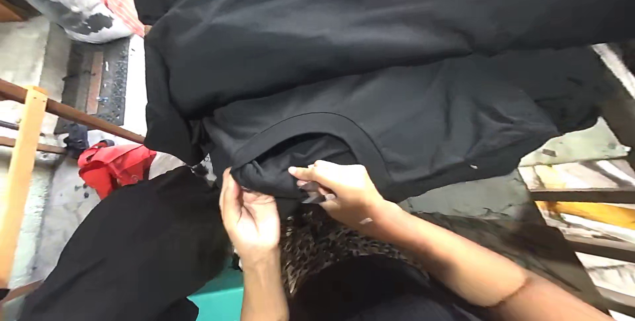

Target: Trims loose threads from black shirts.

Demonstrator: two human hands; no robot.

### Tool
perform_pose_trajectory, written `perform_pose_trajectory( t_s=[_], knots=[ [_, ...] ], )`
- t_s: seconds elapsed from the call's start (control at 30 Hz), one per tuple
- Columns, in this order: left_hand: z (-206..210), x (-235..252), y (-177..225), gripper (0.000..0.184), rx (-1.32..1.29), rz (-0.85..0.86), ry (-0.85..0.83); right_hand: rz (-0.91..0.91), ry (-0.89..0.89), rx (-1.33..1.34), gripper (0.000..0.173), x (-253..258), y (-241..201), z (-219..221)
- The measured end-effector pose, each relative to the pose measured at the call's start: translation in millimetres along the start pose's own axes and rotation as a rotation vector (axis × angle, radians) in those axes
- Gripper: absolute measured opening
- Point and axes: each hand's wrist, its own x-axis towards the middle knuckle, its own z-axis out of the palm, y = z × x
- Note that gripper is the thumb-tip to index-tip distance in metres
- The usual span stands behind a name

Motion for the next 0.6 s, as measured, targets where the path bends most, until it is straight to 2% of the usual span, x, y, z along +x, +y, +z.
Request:
perform_pose_trajectory(
  t_s=[0.03, 0.1, 0.2, 0.23, 0.3, 0.33, 0.37, 0.47, 0.6],
  knots=[
    [0, 1, -2, 0.019, -0.084, -0.052, -0.017, 0.022, -0.012, 0.047, 0.019, -1, 0, -5],
    [0, -1, -2, 0.017, -0.056, -0.025, -0.109, 0.062, -0.045, 0.115, 0.021, -3, 0, -14],
    [-1, -7, 5, 0.043, 0.277, 0.154, -0.298, 0.099, -0.104, 0.160, 0.043, -3, -5, -26],
    [-1, -9, 7, 0.043, 0.415, 0.250, -0.302, 0.089, -0.106, 0.162, 0.044, -3, -7, -27],
    [-2, -12, 7, 0.019, 0.637, 0.438, -0.204, 0.040, -0.059, 0.149, 0.035, -4, -12, -23],
    [-4, -13, 9, 0.008, 0.703, 0.477, -0.179, -0.001, -0.020, 0.120, 0.033, -5, -15, -20],
    [-5, -16, 12, 0.003, 0.747, 0.480, -0.182, -0.045, 0.019, 0.076, 0.032, -5, -17, -17],
    [-5, -27, 19, 0.008, 0.827, 0.422, -0.262, -0.165, 0.081, -0.043, 0.031, -1, -23, -14],
    [-5, -31, 20, 0.009, 0.909, 0.442, -0.316, -0.250, 0.081, -0.124, 0.024, 9, -29, -13]
  ],
)
